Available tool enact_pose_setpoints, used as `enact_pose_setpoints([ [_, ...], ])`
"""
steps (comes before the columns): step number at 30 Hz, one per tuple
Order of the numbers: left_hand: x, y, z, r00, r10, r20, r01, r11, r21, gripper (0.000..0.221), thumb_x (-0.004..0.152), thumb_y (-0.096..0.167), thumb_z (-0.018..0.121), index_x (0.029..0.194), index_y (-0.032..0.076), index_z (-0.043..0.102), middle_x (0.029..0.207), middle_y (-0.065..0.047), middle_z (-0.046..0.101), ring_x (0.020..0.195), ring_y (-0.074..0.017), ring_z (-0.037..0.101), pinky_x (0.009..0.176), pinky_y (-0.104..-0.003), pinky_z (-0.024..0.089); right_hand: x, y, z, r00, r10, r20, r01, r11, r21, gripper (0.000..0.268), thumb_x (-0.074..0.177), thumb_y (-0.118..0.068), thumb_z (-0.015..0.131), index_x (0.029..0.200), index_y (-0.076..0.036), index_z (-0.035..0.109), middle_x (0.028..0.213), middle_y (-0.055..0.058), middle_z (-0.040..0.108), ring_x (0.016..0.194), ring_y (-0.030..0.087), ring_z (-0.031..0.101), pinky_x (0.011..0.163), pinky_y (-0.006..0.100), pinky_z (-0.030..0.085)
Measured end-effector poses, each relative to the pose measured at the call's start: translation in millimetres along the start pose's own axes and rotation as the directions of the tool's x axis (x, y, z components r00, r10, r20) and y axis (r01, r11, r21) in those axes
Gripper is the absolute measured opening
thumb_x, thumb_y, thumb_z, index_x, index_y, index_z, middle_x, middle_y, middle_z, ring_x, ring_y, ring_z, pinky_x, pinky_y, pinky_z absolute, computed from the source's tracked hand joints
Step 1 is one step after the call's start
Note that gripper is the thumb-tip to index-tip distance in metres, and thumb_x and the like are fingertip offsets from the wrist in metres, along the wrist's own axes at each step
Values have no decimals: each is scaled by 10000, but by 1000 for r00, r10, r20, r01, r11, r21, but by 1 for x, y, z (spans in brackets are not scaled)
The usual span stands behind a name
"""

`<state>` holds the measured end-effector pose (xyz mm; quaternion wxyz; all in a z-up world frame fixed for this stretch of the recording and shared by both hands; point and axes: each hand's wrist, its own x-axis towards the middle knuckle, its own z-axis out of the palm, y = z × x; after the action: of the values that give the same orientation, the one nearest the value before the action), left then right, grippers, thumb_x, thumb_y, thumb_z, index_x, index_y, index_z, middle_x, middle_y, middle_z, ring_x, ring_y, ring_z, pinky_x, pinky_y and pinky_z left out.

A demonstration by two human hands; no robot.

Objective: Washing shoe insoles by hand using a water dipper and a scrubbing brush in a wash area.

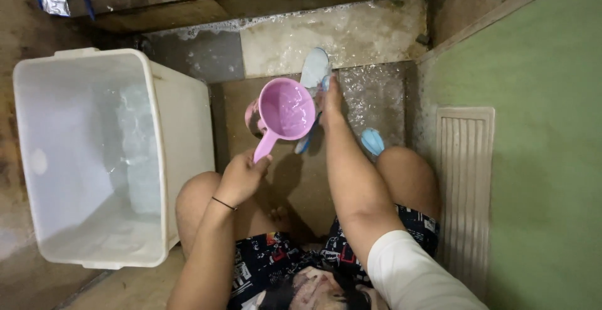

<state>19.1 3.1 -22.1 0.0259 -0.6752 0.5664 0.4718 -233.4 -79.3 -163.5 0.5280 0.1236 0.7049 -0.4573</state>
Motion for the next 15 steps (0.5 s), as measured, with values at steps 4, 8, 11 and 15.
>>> enact_pose_setpoints([
  [4, -5, 8, -1, 999, -41, 0, 41, 999, -6, 368, 1099, 392, 733, 1201, 63, 862, 703, -153, 759, 765, -355, 777, 826, -471, 592, -50, -31, 7, 991, 133, -12, -133, 989, -67, 950, 991, -865, 588, 1605, -151, 713, 1653, 224, 668, 1492, 450, 687, 1187, 563, 591],
  [8, 6, 0, 4, 997, -71, -14, 71, 997, -25, 376, 1104, 365, 726, 1268, 50, 849, 734, -92, 774, 771, -284, 783, 840, -421, 606, -61, -40, 21, 994, 45, 98, -34, 994, -103, 945, 1056, -876, 465, 1789, -280, 471, 1828, 276, 403, 1663, 509, 453, 1338, 623, 429],
  [11, 12, 4, 1, 998, -57, -17, 57, 998, 21, 409, 1117, 367, 717, 1310, 25, 831, 821, -157, 816, 889, -351, 826, 882, -475, 622, -62, -33, 29, 986, -2, 166, 29, 987, -159, 926, 1097, -866, 371, 1857, -342, 297, 1884, 286, 293, 1739, 529, 311, 1390, 663, 335],
  [15, 6, 20, 0, 998, -23, -51, 27, 996, 83, 465, 1127, 369, 683, 1389, 7, 812, 1107, -320, 855, 1210, -512, 805, 994, -611, 632, 9, 12, 20, 993, -34, 111, 58, 974, -217, 759, 1106, -853, 318, 1095, -290, 827, 1212, 137, 797, 1210, 352, 782, 1066, 460, 610],
])
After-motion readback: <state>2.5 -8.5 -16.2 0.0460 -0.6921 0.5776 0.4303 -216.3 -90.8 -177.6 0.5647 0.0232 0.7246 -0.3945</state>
